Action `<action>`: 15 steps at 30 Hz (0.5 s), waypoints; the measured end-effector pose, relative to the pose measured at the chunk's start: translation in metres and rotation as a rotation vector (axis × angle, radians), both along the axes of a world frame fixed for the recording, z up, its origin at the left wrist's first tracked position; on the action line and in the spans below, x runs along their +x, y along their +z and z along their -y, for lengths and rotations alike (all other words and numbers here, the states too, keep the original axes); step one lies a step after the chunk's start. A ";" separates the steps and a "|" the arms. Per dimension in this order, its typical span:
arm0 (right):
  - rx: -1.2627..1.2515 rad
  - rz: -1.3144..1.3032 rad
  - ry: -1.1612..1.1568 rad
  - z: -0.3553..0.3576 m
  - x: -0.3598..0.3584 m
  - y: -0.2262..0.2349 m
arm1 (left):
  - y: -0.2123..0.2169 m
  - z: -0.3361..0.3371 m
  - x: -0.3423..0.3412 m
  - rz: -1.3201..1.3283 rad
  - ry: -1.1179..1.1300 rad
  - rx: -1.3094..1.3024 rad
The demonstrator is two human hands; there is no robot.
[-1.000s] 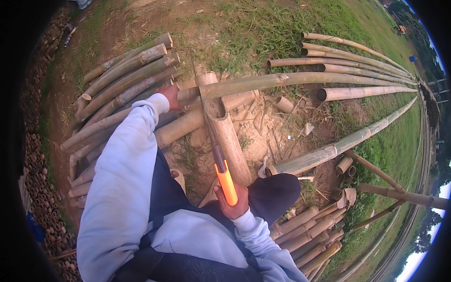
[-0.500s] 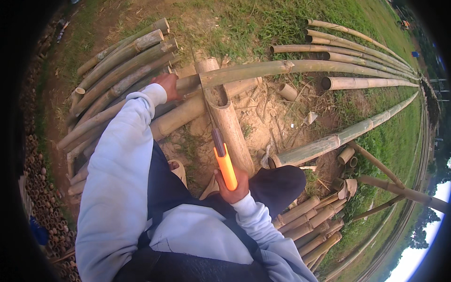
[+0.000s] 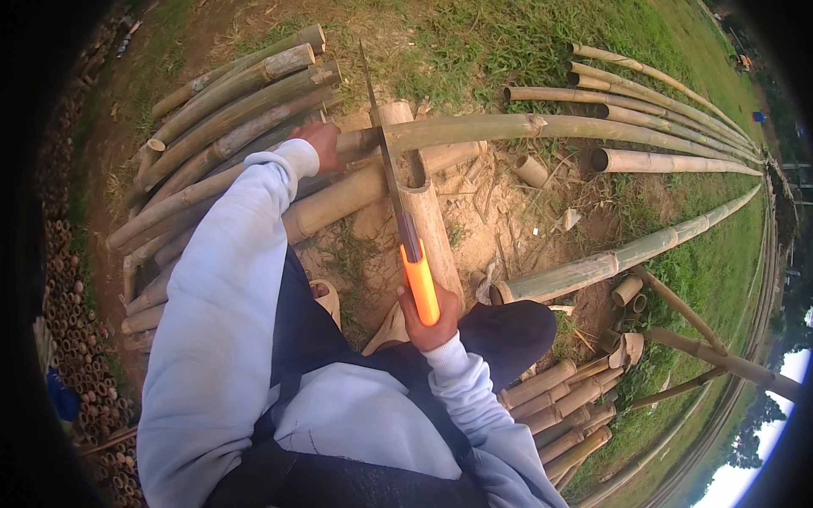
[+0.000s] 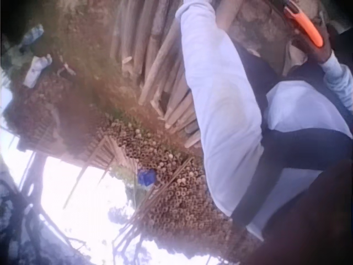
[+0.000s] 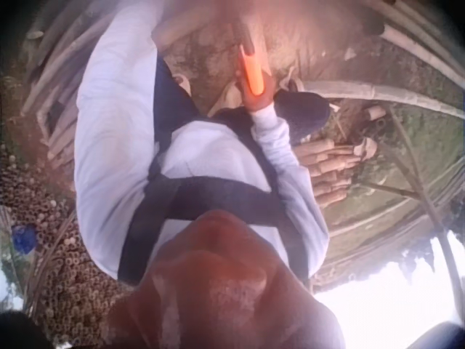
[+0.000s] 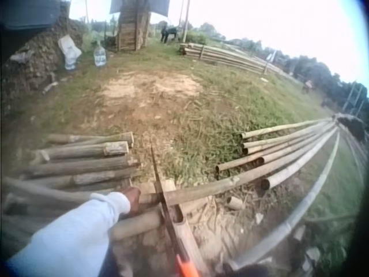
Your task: The person uses a hand saw to cut bamboo poles into shorter sections. They position each pole on a makeshift support, saw through it, and then move the cut pieces aside to continue with the next pole.
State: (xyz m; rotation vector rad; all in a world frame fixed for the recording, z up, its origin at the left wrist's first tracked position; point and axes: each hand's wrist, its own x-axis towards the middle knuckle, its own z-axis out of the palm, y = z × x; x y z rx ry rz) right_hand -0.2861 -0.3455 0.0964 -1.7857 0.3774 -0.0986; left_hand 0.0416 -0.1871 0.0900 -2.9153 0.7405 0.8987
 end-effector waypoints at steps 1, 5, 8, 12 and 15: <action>-0.035 -0.015 0.009 0.000 -0.039 0.003 | -0.007 -0.004 -0.005 0.036 0.012 -0.039; -0.004 -0.028 0.030 0.007 -0.064 0.016 | -0.010 -0.003 -0.005 0.122 0.035 -0.092; 0.025 -0.032 -0.015 0.013 0.027 -0.009 | -0.004 0.004 -0.004 0.101 0.008 -0.097; 0.026 0.171 -0.006 0.004 0.093 -0.014 | 0.002 0.007 -0.002 0.059 0.003 -0.081; 0.022 0.044 -0.023 -0.005 0.028 -0.007 | -0.005 -0.001 0.000 0.093 -0.002 -0.035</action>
